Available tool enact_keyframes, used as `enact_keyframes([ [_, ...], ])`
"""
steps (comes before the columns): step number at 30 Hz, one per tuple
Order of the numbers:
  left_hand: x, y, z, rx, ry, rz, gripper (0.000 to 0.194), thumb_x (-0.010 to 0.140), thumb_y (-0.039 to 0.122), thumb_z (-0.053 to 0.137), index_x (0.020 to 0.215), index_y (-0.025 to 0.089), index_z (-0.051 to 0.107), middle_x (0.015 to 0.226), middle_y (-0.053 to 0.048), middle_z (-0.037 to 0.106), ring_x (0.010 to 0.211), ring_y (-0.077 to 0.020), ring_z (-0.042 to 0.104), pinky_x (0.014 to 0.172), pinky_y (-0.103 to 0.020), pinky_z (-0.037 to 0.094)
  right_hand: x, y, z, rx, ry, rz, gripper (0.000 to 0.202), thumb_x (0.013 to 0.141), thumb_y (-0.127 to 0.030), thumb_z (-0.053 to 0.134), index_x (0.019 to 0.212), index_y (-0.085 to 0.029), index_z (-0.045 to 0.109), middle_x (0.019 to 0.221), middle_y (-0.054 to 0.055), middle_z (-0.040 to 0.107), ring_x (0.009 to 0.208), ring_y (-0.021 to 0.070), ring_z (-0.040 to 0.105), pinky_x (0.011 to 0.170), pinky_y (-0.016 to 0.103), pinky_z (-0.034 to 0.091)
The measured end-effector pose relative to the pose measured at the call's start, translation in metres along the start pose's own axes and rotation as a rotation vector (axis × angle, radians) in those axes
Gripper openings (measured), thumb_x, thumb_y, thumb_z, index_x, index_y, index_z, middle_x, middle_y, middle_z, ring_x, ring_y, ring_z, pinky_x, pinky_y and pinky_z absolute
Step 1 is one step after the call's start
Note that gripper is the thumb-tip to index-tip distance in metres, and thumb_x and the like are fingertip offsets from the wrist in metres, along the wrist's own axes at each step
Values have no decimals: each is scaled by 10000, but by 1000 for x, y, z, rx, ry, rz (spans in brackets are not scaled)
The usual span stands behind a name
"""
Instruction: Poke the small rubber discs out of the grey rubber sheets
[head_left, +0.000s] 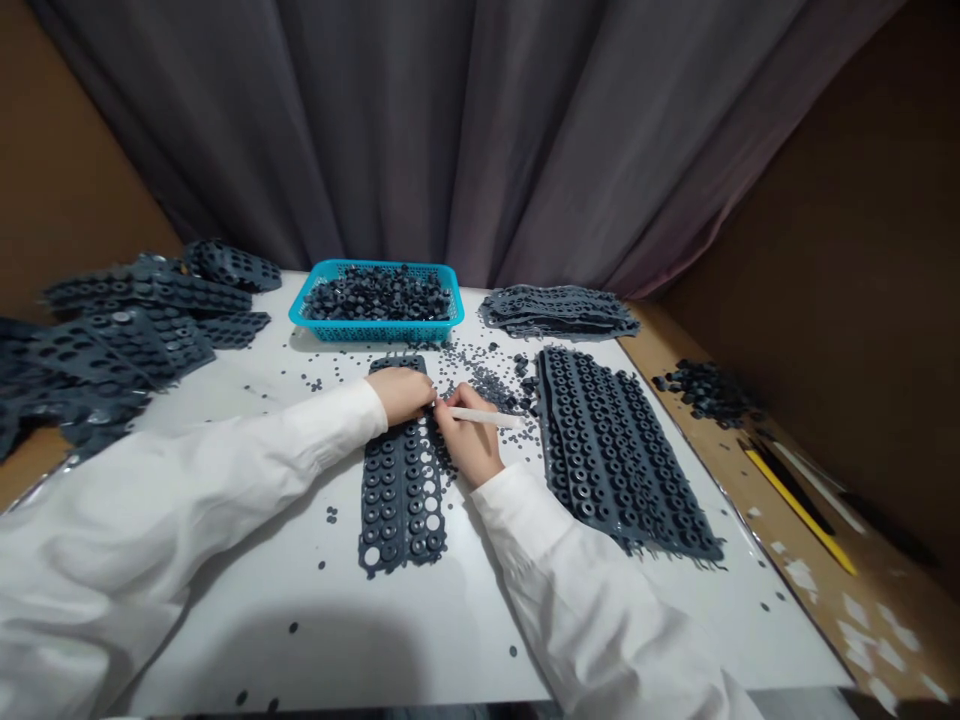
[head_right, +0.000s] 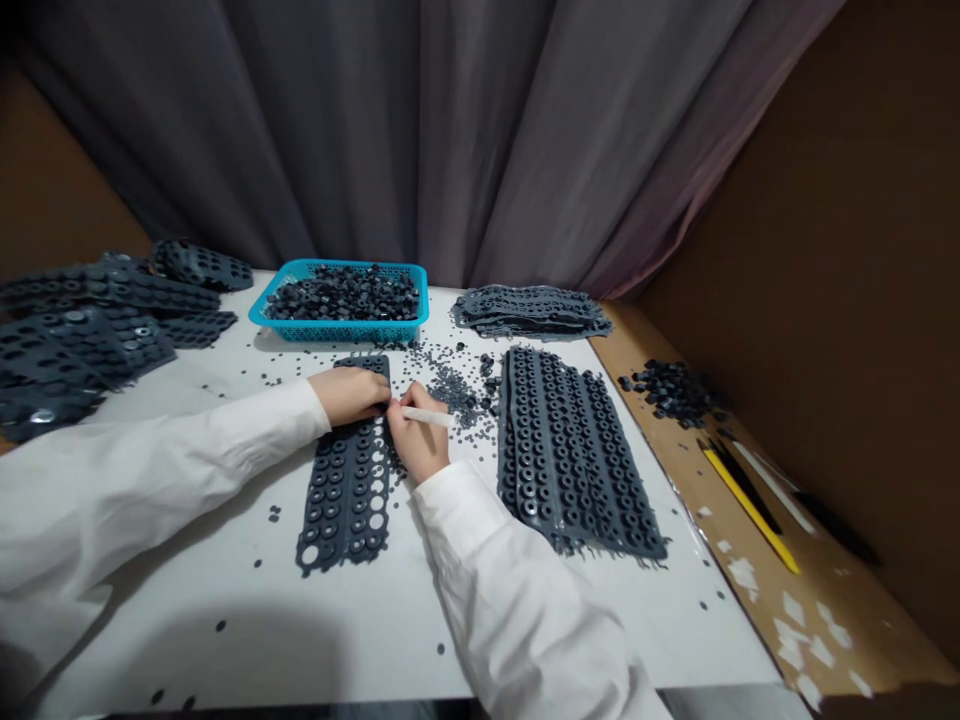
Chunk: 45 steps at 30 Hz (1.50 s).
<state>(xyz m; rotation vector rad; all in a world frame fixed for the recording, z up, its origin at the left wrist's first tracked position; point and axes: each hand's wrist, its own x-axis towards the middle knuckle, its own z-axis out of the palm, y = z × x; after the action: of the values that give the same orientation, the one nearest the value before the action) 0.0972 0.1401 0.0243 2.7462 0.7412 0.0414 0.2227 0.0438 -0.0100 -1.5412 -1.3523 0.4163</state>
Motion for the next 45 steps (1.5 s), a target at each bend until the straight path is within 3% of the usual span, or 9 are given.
enact_keyframes([
  [8, -19, -20, 12, -121, 97, 54, 153, 835, 221, 493, 813, 177, 639, 829, -70, 630, 786, -180, 591, 741, -257, 438, -1, 3, 1, -13, -20, -25, 224, 739, -237, 499, 562, -222, 362, 492, -61, 426, 488, 115, 439, 542, 241, 316],
  [13, -22, -27, 16, -193, 162, 64, 191, 850, 265, 480, 825, 170, 643, 808, -73, 634, 774, -179, 584, 747, -263, 438, -1, 3, 2, 5, -19, -19, 231, 739, -243, 500, 556, -222, 362, 491, -61, 420, 484, 115, 438, 540, 239, 319],
  [20, -10, -25, 8, -141, 74, 86, 96, 732, 263, 633, 780, 188, 669, 768, -52, 625, 710, -178, 587, 698, -247, 433, 0, 5, -1, 48, -6, 53, 233, 748, -302, 542, 566, -221, 421, 512, -45, 514, 512, 128, 470, 543, 240, 340],
  [26, -3, -18, 1, -28, -4, 84, 142, 669, 174, 665, 806, 197, 692, 753, -45, 622, 678, -178, 585, 673, -248, 428, 0, 3, -2, 76, -8, 73, 244, 751, -307, 550, 560, -218, 427, 513, -39, 536, 517, 131, 489, 551, 242, 353],
  [37, -8, -6, 2, 60, 0, 107, 86, 778, 138, 557, 748, 175, 629, 772, -63, 591, 743, -186, 580, 700, -266, 425, 0, 0, 0, 25, -11, 24, 212, 748, -276, 525, 576, -223, 413, 502, -56, 476, 494, 122, 461, 540, 242, 335],
  [45, -13, -14, 10, -27, 43, 180, 135, 789, 105, 541, 706, 190, 607, 770, -63, 605, 773, -190, 551, 728, -276, 407, 0, 1, 1, 1, -16, 7, 216, 730, -245, 500, 563, -224, 365, 495, -60, 430, 485, 118, 434, 531, 244, 307],
])
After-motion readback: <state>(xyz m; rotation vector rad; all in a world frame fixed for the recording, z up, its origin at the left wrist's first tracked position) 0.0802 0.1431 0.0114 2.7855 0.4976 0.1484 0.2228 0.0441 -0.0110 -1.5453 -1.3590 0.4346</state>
